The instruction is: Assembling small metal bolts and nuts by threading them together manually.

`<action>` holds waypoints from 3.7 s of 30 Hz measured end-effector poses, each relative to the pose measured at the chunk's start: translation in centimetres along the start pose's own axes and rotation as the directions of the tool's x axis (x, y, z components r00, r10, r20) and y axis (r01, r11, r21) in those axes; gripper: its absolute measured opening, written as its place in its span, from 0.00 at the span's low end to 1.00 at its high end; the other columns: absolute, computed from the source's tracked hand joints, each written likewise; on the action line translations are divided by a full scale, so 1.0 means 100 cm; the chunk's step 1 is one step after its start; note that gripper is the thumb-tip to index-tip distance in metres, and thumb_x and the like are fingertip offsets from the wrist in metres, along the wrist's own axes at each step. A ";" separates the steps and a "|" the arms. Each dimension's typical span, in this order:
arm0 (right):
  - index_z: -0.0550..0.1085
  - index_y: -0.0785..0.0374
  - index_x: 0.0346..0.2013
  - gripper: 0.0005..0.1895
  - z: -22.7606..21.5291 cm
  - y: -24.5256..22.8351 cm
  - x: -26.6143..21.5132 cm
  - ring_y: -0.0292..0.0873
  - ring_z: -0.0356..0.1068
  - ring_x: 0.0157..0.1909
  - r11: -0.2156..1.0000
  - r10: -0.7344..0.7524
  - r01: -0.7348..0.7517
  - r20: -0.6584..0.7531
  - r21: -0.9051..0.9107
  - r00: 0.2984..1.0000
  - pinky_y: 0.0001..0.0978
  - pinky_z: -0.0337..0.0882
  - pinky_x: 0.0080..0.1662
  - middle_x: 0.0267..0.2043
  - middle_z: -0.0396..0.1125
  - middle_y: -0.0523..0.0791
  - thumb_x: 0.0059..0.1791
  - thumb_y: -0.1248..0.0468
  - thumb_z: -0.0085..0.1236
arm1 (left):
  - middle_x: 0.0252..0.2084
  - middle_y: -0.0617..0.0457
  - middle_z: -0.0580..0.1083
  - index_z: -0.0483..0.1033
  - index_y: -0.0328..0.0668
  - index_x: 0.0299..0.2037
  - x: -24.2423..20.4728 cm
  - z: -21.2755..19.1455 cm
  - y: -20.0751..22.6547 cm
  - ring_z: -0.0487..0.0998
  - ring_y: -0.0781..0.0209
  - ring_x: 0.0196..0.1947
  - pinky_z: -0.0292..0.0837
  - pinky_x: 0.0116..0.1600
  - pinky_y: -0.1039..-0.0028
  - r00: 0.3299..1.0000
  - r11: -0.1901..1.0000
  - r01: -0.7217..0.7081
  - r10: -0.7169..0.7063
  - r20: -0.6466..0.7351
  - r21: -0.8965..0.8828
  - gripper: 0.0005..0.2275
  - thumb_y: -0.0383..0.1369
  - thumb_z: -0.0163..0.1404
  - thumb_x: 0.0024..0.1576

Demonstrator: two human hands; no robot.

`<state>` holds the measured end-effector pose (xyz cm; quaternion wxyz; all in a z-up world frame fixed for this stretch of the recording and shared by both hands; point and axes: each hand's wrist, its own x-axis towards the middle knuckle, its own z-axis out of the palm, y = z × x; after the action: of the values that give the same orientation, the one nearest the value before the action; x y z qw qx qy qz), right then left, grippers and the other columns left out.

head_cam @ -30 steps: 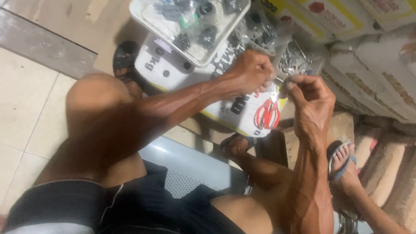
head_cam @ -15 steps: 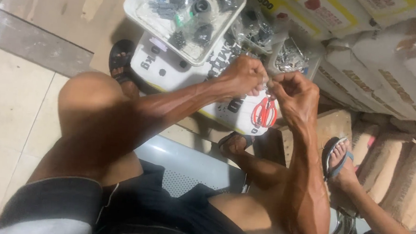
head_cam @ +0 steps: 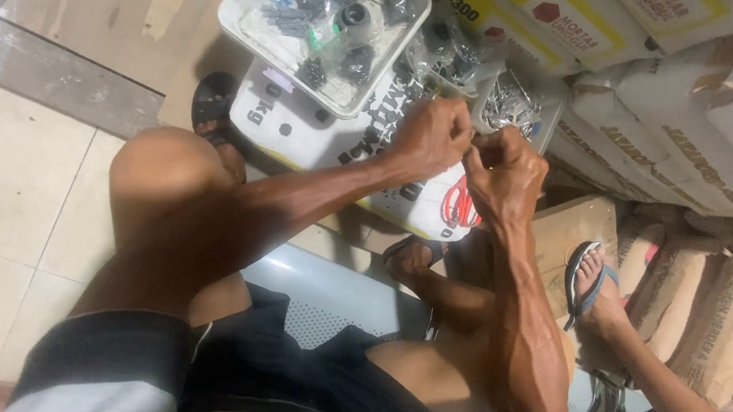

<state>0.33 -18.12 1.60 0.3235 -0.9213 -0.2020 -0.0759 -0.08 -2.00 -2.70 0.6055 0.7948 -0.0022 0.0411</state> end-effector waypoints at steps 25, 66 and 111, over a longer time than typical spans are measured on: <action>0.78 0.63 0.42 0.09 0.099 0.105 -0.022 0.67 0.76 0.47 0.874 0.364 -0.195 0.334 -0.445 0.870 0.61 0.75 0.51 0.43 0.74 0.57 0.48 0.66 0.60 | 0.38 0.30 0.78 0.78 0.22 0.43 0.005 0.005 -0.057 0.83 0.35 0.43 0.84 0.43 0.54 0.948 0.908 0.310 -0.319 -0.017 0.281 0.11 0.25 0.45 0.61; 0.78 0.66 0.41 0.05 -0.045 -0.015 0.027 0.35 0.66 0.28 0.834 0.275 -0.340 0.206 0.435 0.939 0.24 0.65 0.29 0.30 0.66 0.47 0.51 0.71 0.59 | 0.28 0.49 0.75 0.73 0.44 0.34 0.011 -0.027 0.009 0.81 0.52 0.32 0.78 0.40 0.62 0.950 0.983 -0.182 0.178 0.258 -0.009 0.05 0.24 0.45 0.60; 0.82 0.57 0.44 0.13 0.085 0.107 -0.021 0.63 0.76 0.48 0.808 0.478 -0.257 0.335 -0.530 0.812 0.61 0.74 0.53 0.41 0.77 0.55 0.50 0.58 0.53 | 0.30 0.36 0.77 0.78 0.28 0.38 -0.005 0.022 -0.095 0.85 0.41 0.34 0.81 0.35 0.57 0.880 0.843 0.461 -0.474 -0.022 0.279 0.07 0.25 0.47 0.58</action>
<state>3.00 -21.11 -11.65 0.0479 -0.9839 -0.0600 0.1614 0.08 -1.60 -12.49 0.4804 0.8484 0.1828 -0.1265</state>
